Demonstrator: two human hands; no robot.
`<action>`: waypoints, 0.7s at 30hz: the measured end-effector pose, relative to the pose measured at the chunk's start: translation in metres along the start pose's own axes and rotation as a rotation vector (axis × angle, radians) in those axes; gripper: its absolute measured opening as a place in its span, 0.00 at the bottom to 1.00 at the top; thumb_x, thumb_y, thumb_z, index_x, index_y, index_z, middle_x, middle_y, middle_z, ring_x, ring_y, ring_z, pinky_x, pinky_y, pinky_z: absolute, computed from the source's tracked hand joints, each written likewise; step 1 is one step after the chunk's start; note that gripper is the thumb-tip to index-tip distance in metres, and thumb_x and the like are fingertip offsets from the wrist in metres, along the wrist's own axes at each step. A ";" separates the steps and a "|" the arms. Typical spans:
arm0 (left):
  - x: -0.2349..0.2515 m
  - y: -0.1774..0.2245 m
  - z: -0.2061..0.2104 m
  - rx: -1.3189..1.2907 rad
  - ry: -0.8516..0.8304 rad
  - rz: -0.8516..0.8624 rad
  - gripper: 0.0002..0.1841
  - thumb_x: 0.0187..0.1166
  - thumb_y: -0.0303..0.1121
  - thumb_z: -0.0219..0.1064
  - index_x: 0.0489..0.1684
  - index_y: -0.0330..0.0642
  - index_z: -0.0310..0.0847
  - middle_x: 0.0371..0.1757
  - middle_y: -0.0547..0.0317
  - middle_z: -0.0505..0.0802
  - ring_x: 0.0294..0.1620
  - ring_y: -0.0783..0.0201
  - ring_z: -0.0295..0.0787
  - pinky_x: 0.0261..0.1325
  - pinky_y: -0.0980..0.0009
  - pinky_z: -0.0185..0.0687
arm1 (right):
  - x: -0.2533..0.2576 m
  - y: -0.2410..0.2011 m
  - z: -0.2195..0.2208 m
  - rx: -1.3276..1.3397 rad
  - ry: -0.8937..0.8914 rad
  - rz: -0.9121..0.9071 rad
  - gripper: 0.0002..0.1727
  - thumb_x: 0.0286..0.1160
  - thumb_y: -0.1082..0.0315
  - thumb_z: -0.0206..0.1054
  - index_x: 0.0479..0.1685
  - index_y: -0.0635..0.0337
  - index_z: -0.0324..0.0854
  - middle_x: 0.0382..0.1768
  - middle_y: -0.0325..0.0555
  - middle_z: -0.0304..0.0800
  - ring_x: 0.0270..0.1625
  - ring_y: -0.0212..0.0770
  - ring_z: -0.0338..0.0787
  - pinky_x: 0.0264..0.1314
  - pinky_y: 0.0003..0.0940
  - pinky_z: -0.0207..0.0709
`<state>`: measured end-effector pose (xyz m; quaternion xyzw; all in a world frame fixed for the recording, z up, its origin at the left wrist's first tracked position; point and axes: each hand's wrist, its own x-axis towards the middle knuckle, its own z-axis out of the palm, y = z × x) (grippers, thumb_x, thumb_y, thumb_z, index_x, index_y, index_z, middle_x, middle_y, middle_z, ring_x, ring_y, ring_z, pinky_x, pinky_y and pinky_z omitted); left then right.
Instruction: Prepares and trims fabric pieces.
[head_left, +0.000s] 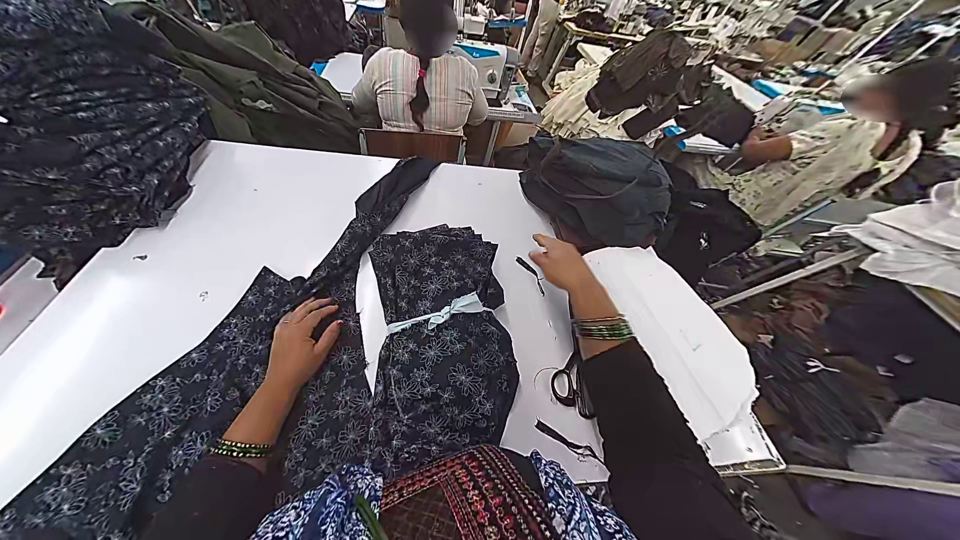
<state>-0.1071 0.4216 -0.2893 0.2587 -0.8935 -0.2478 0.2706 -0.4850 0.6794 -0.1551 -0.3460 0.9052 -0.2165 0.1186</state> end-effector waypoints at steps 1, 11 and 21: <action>-0.001 0.010 0.003 -0.033 0.049 0.046 0.24 0.83 0.47 0.57 0.56 0.35 0.91 0.68 0.39 0.90 0.76 0.34 0.80 0.79 0.34 0.63 | 0.005 0.005 0.018 -0.097 -0.059 0.101 0.32 0.88 0.61 0.60 0.88 0.67 0.61 0.83 0.69 0.67 0.81 0.67 0.73 0.79 0.66 0.65; 0.033 0.138 0.040 -0.259 -0.282 0.193 0.33 0.73 0.40 0.76 0.77 0.32 0.77 0.76 0.36 0.83 0.79 0.37 0.76 0.77 0.38 0.69 | -0.036 -0.033 0.053 0.113 0.030 -0.300 0.23 0.82 0.60 0.66 0.67 0.69 0.83 0.64 0.65 0.86 0.70 0.61 0.84 0.74 0.58 0.74; 0.036 0.125 0.049 -0.253 -0.316 0.196 0.25 0.75 0.49 0.73 0.43 0.28 0.86 0.72 0.31 0.84 0.73 0.35 0.81 0.71 0.37 0.73 | -0.078 -0.081 0.043 1.247 0.123 -0.530 0.15 0.87 0.60 0.57 0.31 0.41 0.87 0.30 0.22 0.90 0.32 0.21 0.88 0.38 0.22 0.84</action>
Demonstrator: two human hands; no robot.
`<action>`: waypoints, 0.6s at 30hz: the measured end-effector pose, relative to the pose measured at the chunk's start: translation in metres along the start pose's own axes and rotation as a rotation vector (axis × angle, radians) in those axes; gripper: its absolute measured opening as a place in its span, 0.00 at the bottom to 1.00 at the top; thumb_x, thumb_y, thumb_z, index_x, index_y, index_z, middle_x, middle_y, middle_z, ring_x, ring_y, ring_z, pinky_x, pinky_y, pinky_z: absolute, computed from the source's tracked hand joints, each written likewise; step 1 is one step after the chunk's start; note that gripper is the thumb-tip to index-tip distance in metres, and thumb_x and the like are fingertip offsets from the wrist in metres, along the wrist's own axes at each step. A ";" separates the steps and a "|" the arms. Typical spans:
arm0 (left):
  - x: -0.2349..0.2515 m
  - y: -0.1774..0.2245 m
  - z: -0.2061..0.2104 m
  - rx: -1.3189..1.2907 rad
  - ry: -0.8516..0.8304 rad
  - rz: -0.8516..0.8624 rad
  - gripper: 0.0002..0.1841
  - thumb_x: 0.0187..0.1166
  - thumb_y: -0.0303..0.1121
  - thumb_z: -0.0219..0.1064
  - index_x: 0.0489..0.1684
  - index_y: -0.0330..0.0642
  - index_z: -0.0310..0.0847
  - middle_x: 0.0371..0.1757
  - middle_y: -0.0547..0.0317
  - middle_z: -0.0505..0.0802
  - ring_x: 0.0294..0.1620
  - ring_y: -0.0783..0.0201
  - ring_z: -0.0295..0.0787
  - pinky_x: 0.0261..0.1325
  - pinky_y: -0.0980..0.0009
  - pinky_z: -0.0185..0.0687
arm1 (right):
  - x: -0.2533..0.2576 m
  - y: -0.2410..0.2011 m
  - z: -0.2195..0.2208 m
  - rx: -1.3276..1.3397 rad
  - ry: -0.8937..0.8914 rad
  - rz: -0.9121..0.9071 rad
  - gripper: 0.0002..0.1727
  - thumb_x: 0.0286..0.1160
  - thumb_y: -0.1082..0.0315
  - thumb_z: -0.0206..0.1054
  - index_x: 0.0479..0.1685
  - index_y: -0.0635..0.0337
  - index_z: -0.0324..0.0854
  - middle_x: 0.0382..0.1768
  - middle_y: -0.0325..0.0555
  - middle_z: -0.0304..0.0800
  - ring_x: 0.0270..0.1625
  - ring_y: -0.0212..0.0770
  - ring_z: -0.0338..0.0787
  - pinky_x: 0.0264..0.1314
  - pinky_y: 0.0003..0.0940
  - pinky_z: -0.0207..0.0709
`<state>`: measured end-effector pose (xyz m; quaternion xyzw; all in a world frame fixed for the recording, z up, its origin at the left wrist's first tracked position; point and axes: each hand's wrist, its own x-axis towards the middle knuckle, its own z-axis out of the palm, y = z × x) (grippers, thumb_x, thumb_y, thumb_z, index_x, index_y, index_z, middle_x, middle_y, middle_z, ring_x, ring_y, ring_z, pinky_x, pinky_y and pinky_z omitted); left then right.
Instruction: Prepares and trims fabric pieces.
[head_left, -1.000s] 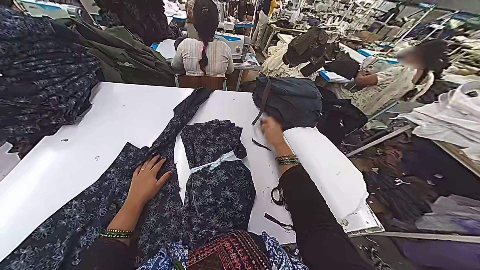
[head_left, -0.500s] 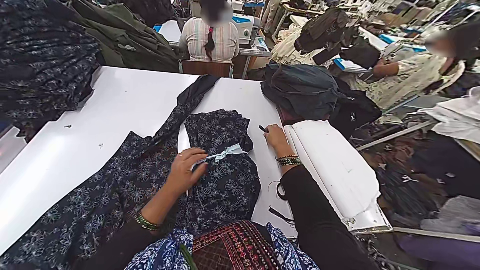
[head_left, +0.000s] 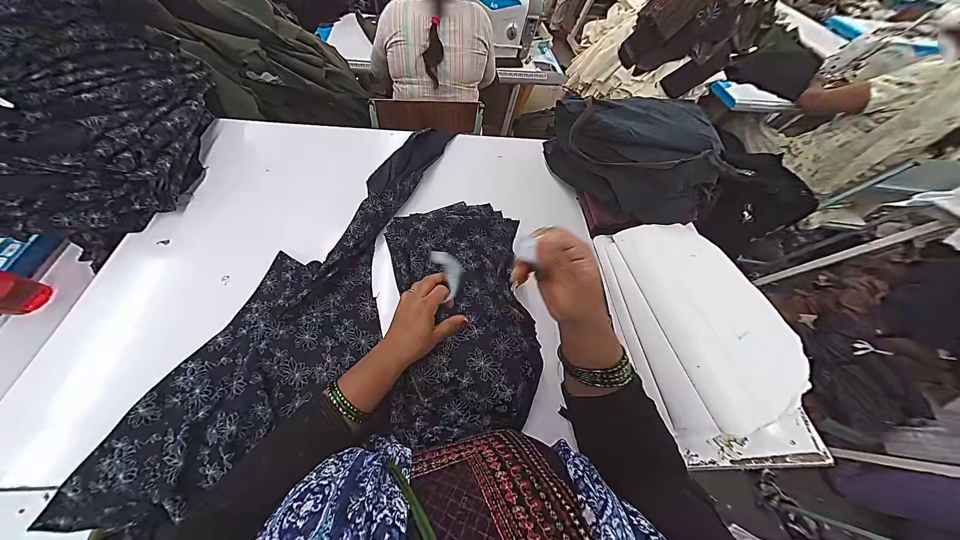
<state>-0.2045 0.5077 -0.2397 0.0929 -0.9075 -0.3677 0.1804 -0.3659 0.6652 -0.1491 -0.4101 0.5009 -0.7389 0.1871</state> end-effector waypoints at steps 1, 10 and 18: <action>-0.001 -0.002 0.000 -0.041 0.024 -0.023 0.23 0.79 0.46 0.69 0.40 0.27 0.86 0.70 0.32 0.85 0.72 0.38 0.81 0.72 0.40 0.73 | 0.004 -0.007 -0.005 0.130 0.100 -0.085 0.14 0.88 0.59 0.57 0.39 0.37 0.89 0.39 0.24 0.94 0.40 0.24 0.91 0.43 0.25 0.87; -0.008 -0.012 -0.030 -0.854 0.582 -0.734 0.22 0.96 0.37 0.41 0.79 0.31 0.62 0.65 0.48 0.81 0.58 0.66 0.82 0.59 0.69 0.79 | -0.043 0.007 -0.050 -0.626 0.085 0.420 0.36 0.75 0.58 0.68 0.81 0.67 0.67 0.80 0.62 0.71 0.78 0.46 0.77 0.75 0.41 0.75; 0.009 -0.001 -0.005 -0.655 0.240 -0.693 0.50 0.68 0.17 0.72 0.91 0.36 0.38 0.79 0.37 0.74 0.71 0.60 0.82 0.70 0.67 0.82 | -0.077 0.064 -0.039 -0.577 -0.121 0.466 0.40 0.75 0.66 0.67 0.87 0.72 0.60 0.86 0.70 0.61 0.90 0.56 0.62 0.92 0.43 0.54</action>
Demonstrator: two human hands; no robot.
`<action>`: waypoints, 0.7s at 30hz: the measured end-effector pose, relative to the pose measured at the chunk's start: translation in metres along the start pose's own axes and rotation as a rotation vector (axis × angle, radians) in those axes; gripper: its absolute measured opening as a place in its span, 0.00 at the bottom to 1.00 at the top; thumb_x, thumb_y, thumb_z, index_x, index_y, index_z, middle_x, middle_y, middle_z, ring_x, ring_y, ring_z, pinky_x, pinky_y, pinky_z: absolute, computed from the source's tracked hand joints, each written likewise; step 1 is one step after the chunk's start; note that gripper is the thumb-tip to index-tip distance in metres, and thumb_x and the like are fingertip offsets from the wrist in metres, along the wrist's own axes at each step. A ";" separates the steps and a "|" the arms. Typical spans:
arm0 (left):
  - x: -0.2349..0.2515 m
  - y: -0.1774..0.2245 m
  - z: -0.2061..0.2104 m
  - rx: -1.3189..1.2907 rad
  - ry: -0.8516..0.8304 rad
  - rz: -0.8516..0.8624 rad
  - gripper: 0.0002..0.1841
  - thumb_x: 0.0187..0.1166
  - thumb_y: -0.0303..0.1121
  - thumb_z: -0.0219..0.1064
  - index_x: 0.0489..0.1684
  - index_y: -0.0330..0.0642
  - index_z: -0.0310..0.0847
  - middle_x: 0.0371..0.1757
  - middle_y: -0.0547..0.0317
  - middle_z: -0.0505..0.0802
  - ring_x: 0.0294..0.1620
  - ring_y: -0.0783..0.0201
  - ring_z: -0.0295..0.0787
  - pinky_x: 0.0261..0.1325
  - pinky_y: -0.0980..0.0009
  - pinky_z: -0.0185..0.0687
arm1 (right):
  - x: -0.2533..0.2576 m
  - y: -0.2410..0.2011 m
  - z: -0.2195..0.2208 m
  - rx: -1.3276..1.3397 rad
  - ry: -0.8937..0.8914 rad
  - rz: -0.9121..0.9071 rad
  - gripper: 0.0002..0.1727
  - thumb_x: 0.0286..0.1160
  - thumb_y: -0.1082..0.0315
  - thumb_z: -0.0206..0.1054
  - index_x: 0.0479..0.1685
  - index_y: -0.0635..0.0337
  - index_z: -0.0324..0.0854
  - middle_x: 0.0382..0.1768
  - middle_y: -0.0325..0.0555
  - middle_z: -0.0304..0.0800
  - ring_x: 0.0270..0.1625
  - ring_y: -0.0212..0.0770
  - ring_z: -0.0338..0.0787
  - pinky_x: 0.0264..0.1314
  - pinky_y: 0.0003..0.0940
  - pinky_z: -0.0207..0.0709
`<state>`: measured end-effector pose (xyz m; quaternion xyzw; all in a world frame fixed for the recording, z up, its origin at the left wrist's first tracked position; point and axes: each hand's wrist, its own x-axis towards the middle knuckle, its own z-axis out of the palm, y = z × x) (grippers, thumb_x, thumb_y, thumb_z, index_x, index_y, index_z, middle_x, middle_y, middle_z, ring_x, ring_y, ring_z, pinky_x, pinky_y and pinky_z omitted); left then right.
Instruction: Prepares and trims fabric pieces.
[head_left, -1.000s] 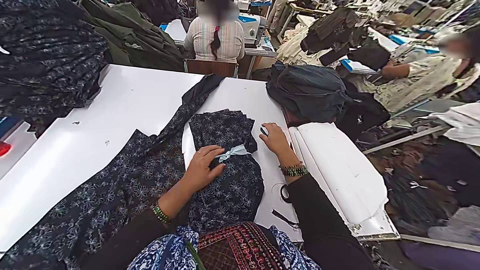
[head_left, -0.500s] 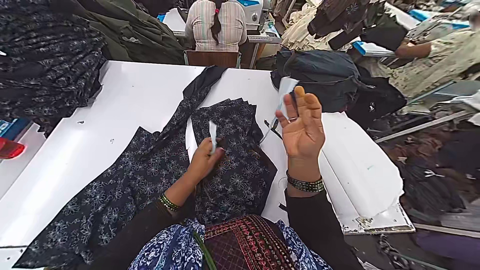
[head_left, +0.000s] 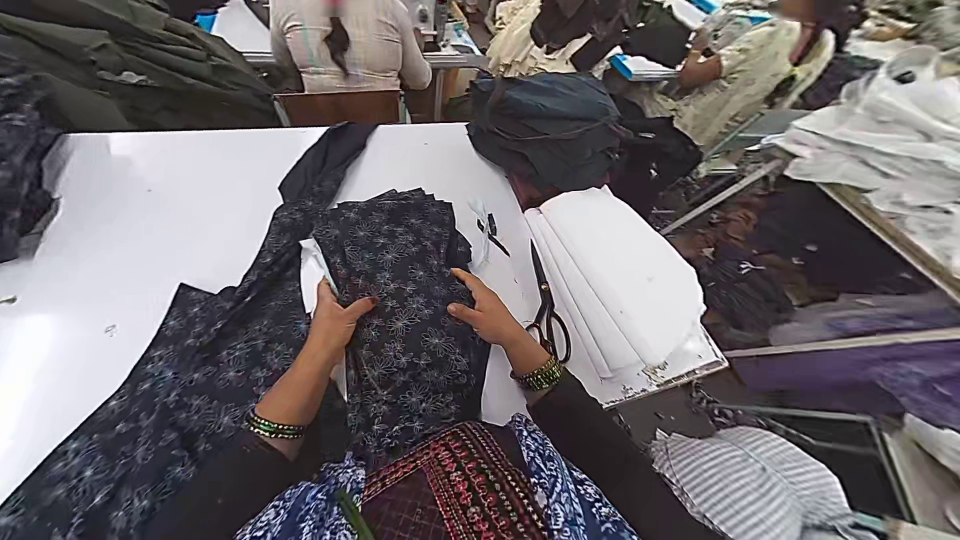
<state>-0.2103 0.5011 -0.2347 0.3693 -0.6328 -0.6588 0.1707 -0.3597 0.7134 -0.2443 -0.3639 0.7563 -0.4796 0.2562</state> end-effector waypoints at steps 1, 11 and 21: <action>0.004 -0.004 0.000 0.016 0.004 0.027 0.49 0.67 0.17 0.71 0.91 0.35 0.40 0.78 0.37 0.75 0.70 0.60 0.83 0.69 0.67 0.82 | -0.004 -0.008 -0.008 -0.103 -0.005 0.024 0.39 0.77 0.65 0.67 0.88 0.69 0.60 0.88 0.69 0.57 0.91 0.59 0.59 0.92 0.47 0.53; 0.007 -0.011 -0.003 0.018 0.038 0.058 0.41 0.72 0.18 0.67 0.89 0.30 0.48 0.74 0.35 0.78 0.66 0.60 0.84 0.66 0.68 0.81 | -0.062 -0.006 -0.043 -0.730 -0.027 0.570 0.34 0.89 0.54 0.56 0.92 0.50 0.58 0.95 0.63 0.35 0.95 0.71 0.29 0.86 0.80 0.29; 0.002 -0.023 -0.002 0.172 0.091 0.118 0.37 0.78 0.26 0.71 0.86 0.28 0.55 0.75 0.31 0.80 0.72 0.50 0.82 0.75 0.57 0.77 | 0.065 0.029 -0.063 -0.736 0.126 0.128 0.27 0.89 0.64 0.51 0.87 0.58 0.67 0.92 0.62 0.52 0.96 0.64 0.41 0.93 0.66 0.32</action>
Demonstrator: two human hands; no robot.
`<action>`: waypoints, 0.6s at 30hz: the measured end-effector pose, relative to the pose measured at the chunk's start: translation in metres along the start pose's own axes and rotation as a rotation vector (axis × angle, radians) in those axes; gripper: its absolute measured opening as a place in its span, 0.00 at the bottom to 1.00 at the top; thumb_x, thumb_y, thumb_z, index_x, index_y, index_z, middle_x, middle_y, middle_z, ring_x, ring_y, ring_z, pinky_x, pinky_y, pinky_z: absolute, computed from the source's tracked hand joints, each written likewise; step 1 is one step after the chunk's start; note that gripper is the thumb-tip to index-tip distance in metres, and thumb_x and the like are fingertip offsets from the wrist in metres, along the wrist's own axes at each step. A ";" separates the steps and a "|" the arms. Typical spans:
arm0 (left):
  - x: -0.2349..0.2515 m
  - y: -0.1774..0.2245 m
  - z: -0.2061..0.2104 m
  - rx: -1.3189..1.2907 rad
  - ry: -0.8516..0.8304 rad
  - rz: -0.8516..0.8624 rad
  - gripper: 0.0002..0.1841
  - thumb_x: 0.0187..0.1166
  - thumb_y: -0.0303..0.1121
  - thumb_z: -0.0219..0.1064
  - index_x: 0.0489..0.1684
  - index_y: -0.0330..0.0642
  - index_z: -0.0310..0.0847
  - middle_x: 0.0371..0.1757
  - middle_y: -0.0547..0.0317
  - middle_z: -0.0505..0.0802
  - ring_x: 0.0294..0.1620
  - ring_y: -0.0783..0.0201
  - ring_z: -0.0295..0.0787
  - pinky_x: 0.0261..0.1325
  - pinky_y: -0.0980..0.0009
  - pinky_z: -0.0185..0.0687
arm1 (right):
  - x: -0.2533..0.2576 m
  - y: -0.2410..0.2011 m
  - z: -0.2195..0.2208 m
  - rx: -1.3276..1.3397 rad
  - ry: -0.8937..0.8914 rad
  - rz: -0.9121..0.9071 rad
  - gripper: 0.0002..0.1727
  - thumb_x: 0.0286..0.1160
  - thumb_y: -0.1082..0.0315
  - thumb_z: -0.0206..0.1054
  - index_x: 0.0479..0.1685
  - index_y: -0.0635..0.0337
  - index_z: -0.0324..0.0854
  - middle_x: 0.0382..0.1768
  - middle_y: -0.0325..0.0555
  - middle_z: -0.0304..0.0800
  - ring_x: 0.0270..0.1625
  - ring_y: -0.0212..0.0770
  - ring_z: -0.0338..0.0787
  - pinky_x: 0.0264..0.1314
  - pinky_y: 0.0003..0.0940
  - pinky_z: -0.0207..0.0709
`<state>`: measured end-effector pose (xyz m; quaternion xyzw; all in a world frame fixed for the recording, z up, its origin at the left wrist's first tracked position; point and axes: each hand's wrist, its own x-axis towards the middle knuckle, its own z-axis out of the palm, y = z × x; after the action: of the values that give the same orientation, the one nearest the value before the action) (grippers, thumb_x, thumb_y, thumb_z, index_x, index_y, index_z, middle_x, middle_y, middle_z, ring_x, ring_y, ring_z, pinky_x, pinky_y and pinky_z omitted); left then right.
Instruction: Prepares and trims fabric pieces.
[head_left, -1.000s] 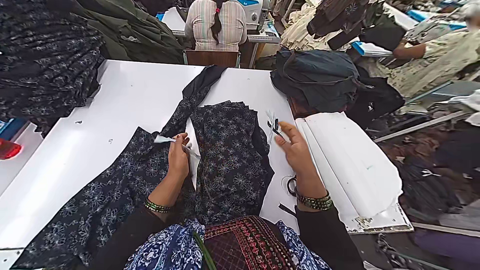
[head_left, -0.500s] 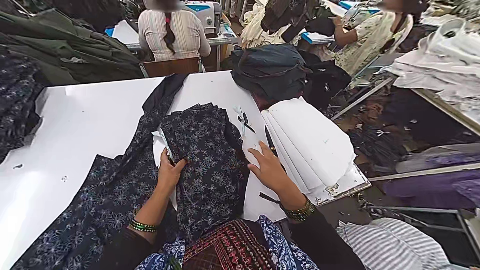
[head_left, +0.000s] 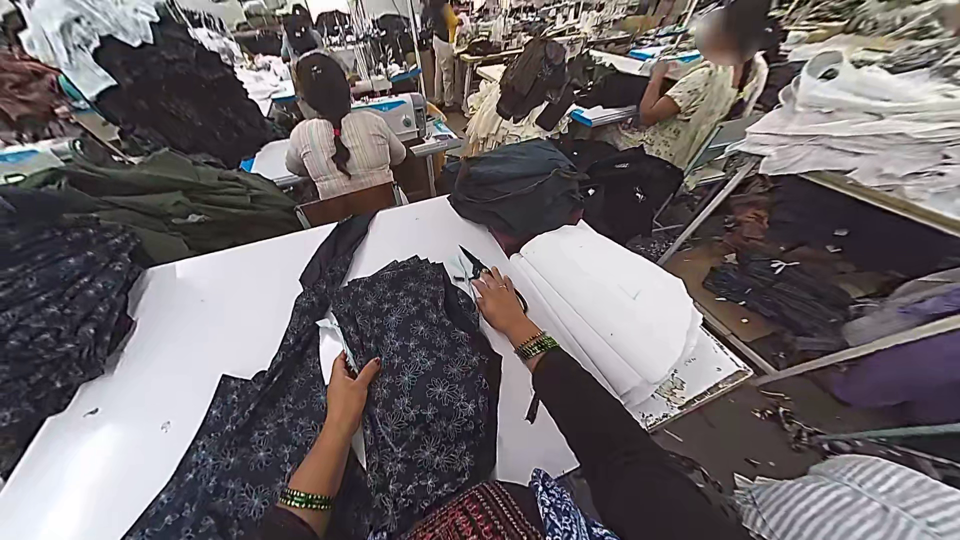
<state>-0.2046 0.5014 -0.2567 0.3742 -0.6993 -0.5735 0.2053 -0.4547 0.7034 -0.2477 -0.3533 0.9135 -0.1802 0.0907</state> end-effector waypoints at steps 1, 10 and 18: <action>-0.003 -0.002 -0.002 0.033 -0.010 0.001 0.38 0.79 0.28 0.72 0.87 0.27 0.55 0.75 0.29 0.80 0.72 0.47 0.82 0.76 0.54 0.76 | 0.008 -0.003 -0.001 0.035 0.061 -0.011 0.28 0.87 0.65 0.53 0.86 0.58 0.68 0.92 0.65 0.50 0.96 0.65 0.40 0.93 0.66 0.33; -0.007 0.009 -0.017 -0.121 -0.067 -0.239 0.22 0.91 0.36 0.57 0.77 0.31 0.68 0.47 0.52 0.84 0.37 0.71 0.78 0.41 0.72 0.76 | -0.069 -0.029 -0.001 0.664 -0.185 -0.016 0.32 0.87 0.58 0.61 0.82 0.71 0.66 0.80 0.67 0.71 0.83 0.55 0.73 0.87 0.47 0.61; 0.002 0.024 0.013 -0.201 -0.044 -0.236 0.19 0.78 0.23 0.69 0.65 0.27 0.73 0.46 0.47 0.90 0.40 0.67 0.90 0.46 0.70 0.87 | 0.006 -0.022 0.015 0.490 0.262 -0.028 0.22 0.82 0.78 0.51 0.73 0.75 0.76 0.85 0.74 0.61 0.90 0.65 0.61 0.91 0.49 0.55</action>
<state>-0.2223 0.5098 -0.2374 0.4185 -0.5940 -0.6688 0.1575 -0.4414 0.6798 -0.2527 -0.3072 0.8415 -0.4413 0.0521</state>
